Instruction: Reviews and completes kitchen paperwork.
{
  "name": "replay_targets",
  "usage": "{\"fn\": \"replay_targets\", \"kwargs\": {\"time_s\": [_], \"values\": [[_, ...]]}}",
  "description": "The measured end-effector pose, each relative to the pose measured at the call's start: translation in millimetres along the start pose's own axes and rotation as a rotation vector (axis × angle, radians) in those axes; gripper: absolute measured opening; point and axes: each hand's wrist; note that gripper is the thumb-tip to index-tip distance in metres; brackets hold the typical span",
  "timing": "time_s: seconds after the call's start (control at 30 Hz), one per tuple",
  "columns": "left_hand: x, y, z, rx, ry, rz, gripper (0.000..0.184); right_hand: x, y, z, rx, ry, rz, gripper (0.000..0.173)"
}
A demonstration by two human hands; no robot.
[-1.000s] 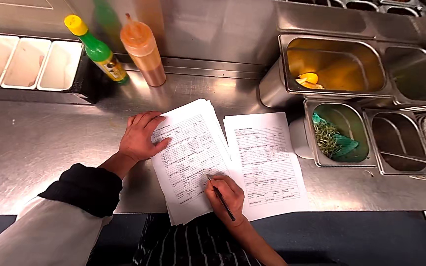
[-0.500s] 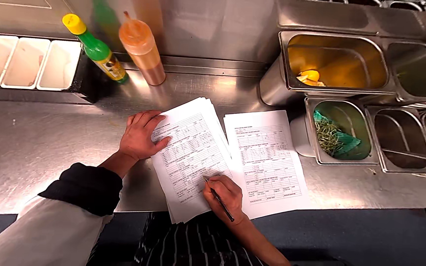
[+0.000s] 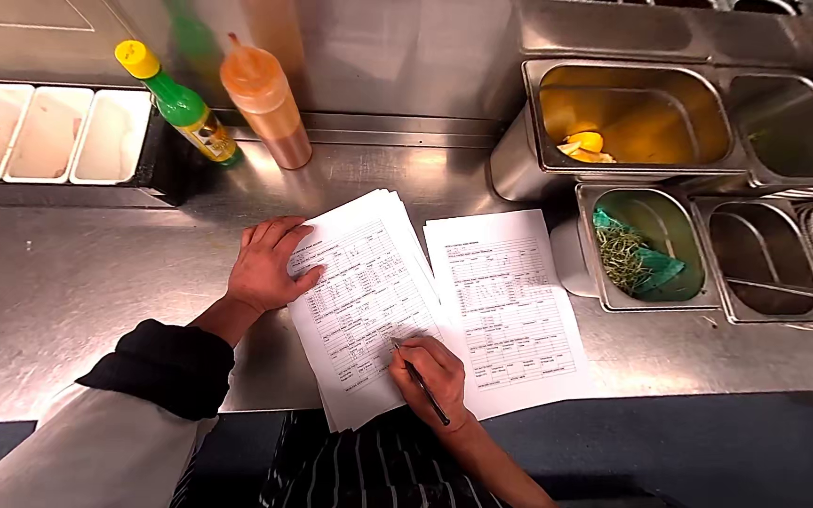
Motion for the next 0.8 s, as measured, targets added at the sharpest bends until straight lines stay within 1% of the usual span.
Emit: {"fn": "replay_targets", "kwargs": {"time_s": [0.1,0.23,0.43,0.6,0.67,0.73,0.8], "values": [[2.3,3.5,1.0,0.016,-0.013,0.006,0.064,-0.3,-0.4,0.3,0.021,-0.03,-0.003,0.011],[19.9,19.2,-3.0,0.062,-0.079,0.06,0.072,0.9,-0.5,-1.1,0.038,-0.023,-0.018,0.012],[18.6,18.0,-2.7,0.055,-0.084,0.055,0.072,1.0,-1.2,-1.4,0.031,-0.049,-0.029,0.012],[19.8,19.2,-3.3,0.053,-0.071,0.058,0.072,1.2,-0.5,-1.5,0.067,-0.052,-0.039,0.013],[18.0,18.7,-2.0,0.049,-0.074,0.05,0.071,1.2,-1.3,0.3,0.087,-0.053,-0.002,0.011],[19.0,18.8,-2.2,0.043,-0.071,0.048,0.071,-2.6,-2.0,2.0,0.134,-0.058,0.091,0.009],[19.6,19.5,-1.2,0.044,-0.071,0.051,0.071,-8.6,-5.8,8.7,0.152,-0.063,0.104,0.008]]}}
Point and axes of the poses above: each hand's wrist, its own z-axis towards the middle knuckle, its own x-axis out of the palm, y = z × x, and after that the axes turned 4 degrees about y, right-handed
